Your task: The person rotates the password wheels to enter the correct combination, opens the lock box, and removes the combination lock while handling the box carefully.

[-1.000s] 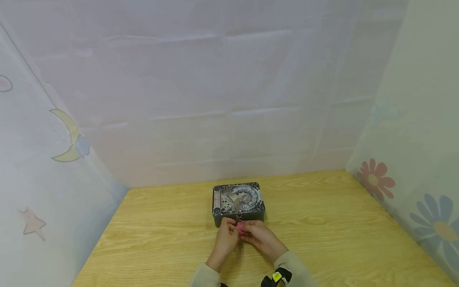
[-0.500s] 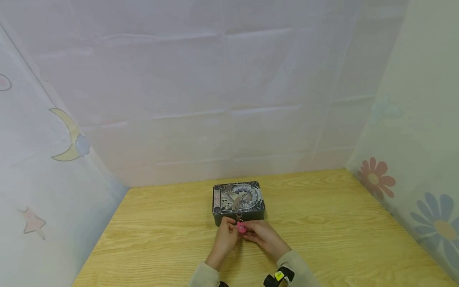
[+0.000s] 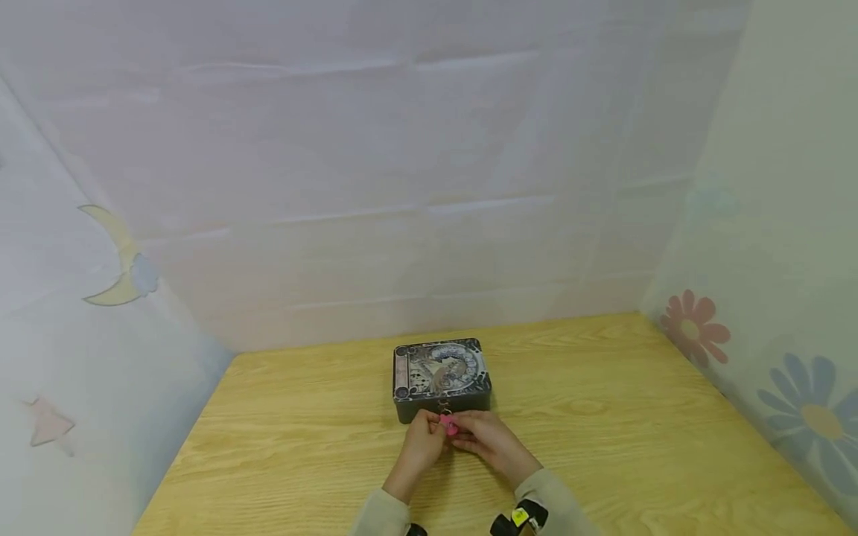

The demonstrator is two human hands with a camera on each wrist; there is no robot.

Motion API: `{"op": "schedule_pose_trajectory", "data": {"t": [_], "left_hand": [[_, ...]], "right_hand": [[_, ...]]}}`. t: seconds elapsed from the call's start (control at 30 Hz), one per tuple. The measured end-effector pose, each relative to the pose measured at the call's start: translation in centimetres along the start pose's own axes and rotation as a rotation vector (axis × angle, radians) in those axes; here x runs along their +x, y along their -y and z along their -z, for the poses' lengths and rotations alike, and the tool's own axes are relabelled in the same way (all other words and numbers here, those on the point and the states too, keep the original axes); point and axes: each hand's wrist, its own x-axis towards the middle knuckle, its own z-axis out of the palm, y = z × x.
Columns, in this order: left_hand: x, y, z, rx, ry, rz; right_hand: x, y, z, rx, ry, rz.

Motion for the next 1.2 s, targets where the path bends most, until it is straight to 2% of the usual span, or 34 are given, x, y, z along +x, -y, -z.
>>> {"op": "schedule_pose_trajectory", "data": {"t": [0.57,1.2], "left_hand": [[-0.03,-0.11,0.23,0.005,0.014,0.017],[-0.13,-0.12,0.07,0.013,-0.036,-0.014]], "right_hand": [[-0.33,0.19,-0.42,-0.028,0.015,0.013],[-0.37,0.4,-0.85,-0.028,0.008,0.034]]}}
